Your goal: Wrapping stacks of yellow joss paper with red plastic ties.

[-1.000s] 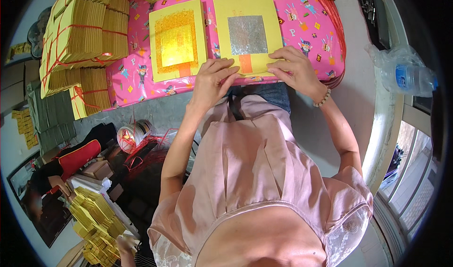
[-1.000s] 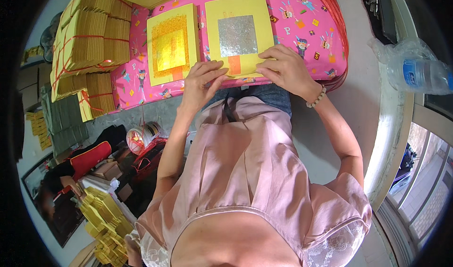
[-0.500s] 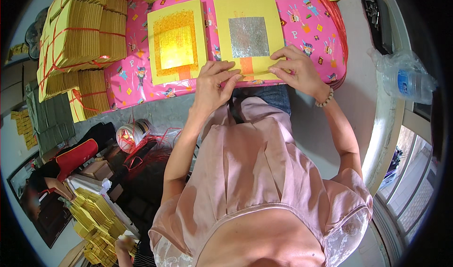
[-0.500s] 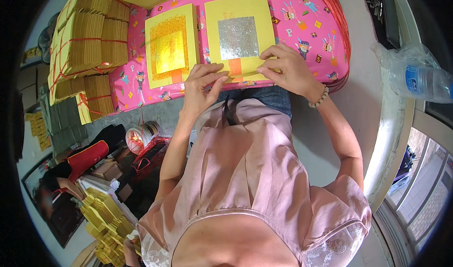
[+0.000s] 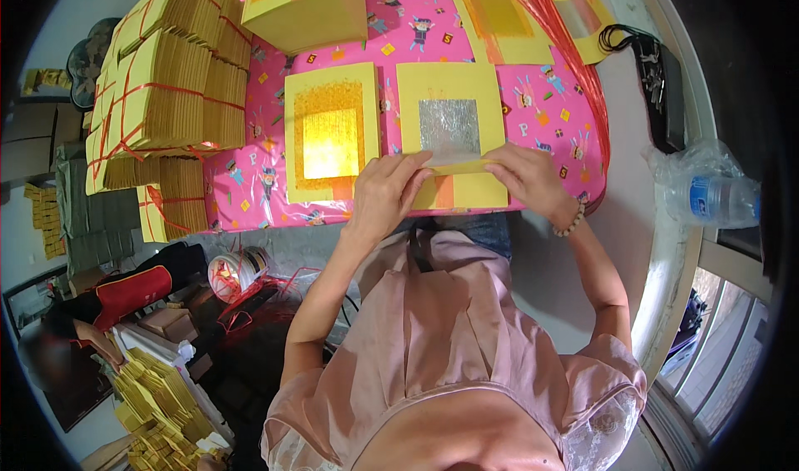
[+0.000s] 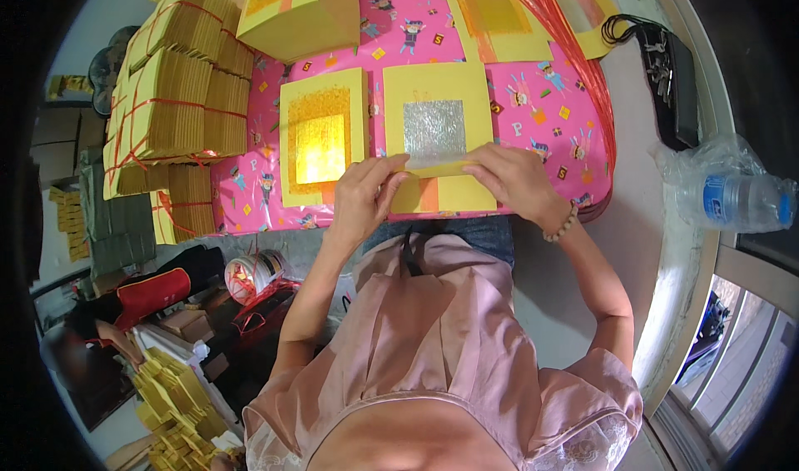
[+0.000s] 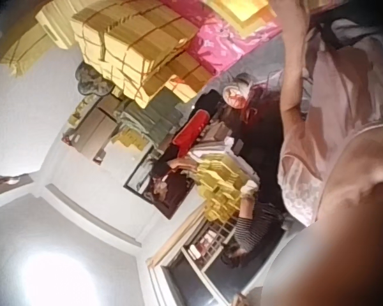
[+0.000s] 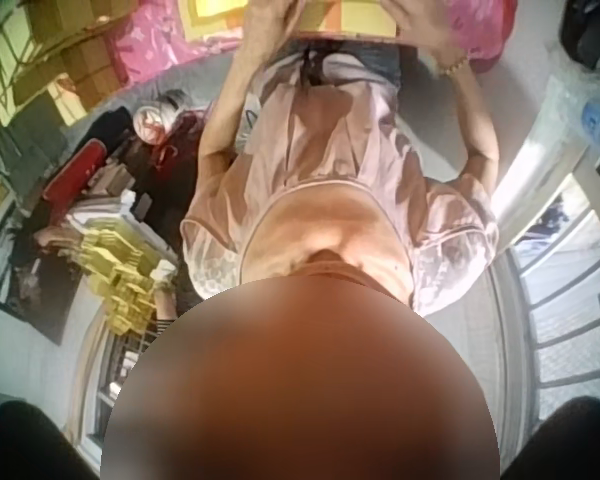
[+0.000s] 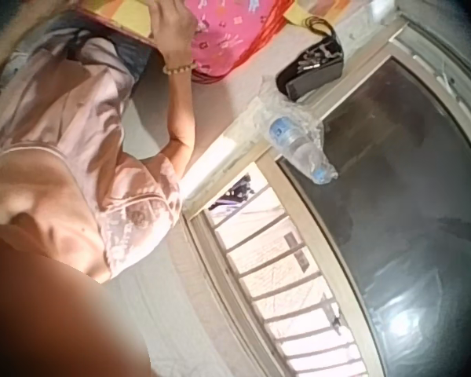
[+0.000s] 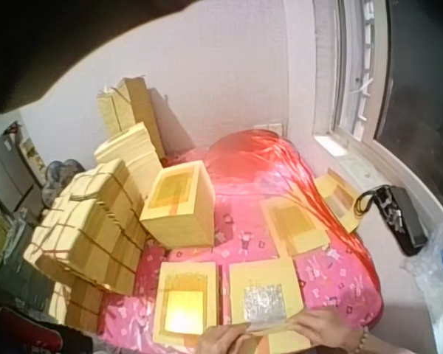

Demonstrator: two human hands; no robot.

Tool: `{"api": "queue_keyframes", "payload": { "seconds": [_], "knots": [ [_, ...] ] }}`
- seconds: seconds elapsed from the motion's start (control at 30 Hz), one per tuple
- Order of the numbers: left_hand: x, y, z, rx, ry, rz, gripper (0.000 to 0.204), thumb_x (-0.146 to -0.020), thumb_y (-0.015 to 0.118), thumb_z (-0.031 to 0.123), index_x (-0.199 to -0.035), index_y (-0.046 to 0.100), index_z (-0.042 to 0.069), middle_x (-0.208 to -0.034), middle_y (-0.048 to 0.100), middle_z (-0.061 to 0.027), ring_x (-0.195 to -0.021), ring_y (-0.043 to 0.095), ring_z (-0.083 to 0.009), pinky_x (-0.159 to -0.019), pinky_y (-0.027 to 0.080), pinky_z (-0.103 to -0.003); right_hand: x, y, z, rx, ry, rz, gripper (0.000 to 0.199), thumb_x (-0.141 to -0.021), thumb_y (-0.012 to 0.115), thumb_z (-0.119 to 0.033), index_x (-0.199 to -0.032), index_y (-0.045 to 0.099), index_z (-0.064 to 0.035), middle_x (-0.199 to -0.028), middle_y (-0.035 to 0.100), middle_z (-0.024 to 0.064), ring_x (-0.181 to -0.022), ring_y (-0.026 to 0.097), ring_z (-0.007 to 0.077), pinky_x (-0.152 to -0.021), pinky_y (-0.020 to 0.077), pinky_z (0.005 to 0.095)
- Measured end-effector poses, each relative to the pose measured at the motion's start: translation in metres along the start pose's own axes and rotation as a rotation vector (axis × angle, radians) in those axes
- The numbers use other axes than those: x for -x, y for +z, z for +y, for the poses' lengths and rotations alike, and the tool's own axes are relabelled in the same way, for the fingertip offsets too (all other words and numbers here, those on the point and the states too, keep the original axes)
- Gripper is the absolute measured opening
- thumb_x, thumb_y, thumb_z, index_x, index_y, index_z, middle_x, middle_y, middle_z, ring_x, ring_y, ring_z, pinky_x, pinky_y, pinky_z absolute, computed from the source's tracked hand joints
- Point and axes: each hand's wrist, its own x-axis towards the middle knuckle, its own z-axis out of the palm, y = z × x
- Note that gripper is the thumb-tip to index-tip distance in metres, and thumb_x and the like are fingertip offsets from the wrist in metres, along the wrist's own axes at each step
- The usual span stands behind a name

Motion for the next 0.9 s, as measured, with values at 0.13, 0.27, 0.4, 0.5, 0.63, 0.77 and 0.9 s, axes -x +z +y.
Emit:
{"api": "queue_keyframes", "payload": {
  "seconds": [0.13, 0.27, 0.4, 0.5, 0.63, 0.77, 0.9],
  "knots": [
    [-0.013, 0.005, 0.015, -0.136, 0.175, 0.34, 0.038, -0.083, 0.074, 0.011, -0.12, 0.067, 0.012, -0.123, 0.061, -0.0143, -0.115, 0.057, -0.0333, -0.094, 0.047, -0.042, -0.038, -0.02, 0.013, -0.228, 0.132, -0.018, 0.02, -0.094, 0.064, -0.02, -0.098, 0.065, -0.0003, -0.082, 0.065, 0.0154, -0.069, 0.064, 0.0304, -0.061, 0.0487, 0.0365],
    [-0.015, 0.021, 0.016, -0.106, 0.33, 0.259, 0.056, -0.081, 0.075, 0.013, -0.134, 0.059, 0.012, -0.143, 0.046, -0.0182, -0.131, 0.044, -0.0392, -0.105, 0.039, -0.049, -0.075, -0.029, 0.03, -0.228, 0.261, -0.073, 0.019, -0.097, 0.061, -0.016, -0.097, 0.063, 0.0022, -0.08, 0.063, 0.0076, -0.071, 0.059, 0.0109, -0.061, 0.0459, 0.0297],
    [-0.034, 0.041, 0.009, -0.084, 0.295, 0.018, 0.069, -0.083, 0.071, 0.022, -0.146, 0.046, 0.014, -0.149, 0.04, -0.0188, -0.139, 0.035, -0.0406, -0.112, 0.032, -0.053, -0.104, -0.017, 0.063, -0.231, 0.241, -0.086, 0.028, -0.098, 0.059, -0.025, -0.098, 0.064, 0.0025, -0.085, 0.065, 0.0121, -0.08, 0.062, 0.0182, -0.071, 0.0472, 0.0329],
    [-0.05, 0.045, 0.002, -0.148, 0.3, -0.032, 0.073, -0.084, 0.07, 0.026, -0.149, 0.04, 0.015, -0.154, 0.033, -0.0197, -0.143, 0.029, -0.0395, -0.115, 0.027, -0.053, -0.116, -0.01, 0.085, -0.203, 0.262, -0.091, 0.032, -0.097, 0.059, -0.029, -0.099, 0.065, 0.0026, -0.091, 0.069, 0.0177, -0.086, 0.067, 0.0283, -0.08, 0.0493, 0.0376],
    [-0.061, 0.052, -0.011, -0.192, 0.271, -0.08, 0.076, -0.085, 0.069, 0.03, -0.152, 0.034, 0.018, -0.157, 0.027, -0.0211, -0.146, 0.024, -0.0395, -0.118, 0.021, -0.053, -0.123, 0.0, 0.097, -0.074, 0.244, 0.0, 0.031, -0.097, 0.06, -0.028, -0.099, 0.065, 0.002, -0.092, 0.068, 0.0167, -0.088, 0.065, 0.0334, -0.08, 0.0494, 0.0415],
    [-0.061, 0.056, -0.016, -0.173, 0.236, -0.1, 0.073, -0.089, 0.065, 0.031, -0.153, 0.033, 0.018, -0.157, 0.026, -0.0222, -0.144, 0.026, -0.042, -0.117, 0.022, -0.054, -0.13, -0.004, 0.089, 0.153, 0.192, -0.003, 0.028, -0.095, 0.061, -0.027, -0.1, 0.065, 0.0005, -0.093, 0.068, 0.0167, -0.09, 0.064, 0.0352, -0.081, 0.0488, 0.0438],
    [-0.061, 0.057, -0.015, -0.194, 0.226, -0.102, 0.072, -0.09, 0.064, 0.031, -0.153, 0.033, 0.018, -0.157, 0.027, -0.0223, -0.144, 0.027, -0.0419, -0.117, 0.022, -0.054, -0.142, 0.002, 0.081, 0.231, 0.068, 0.059, 0.025, -0.094, 0.061, -0.025, -0.1, 0.066, -0.0012, -0.095, 0.067, 0.016, -0.091, 0.063, 0.034, -0.08, 0.0486, 0.0452]
  ]
}}
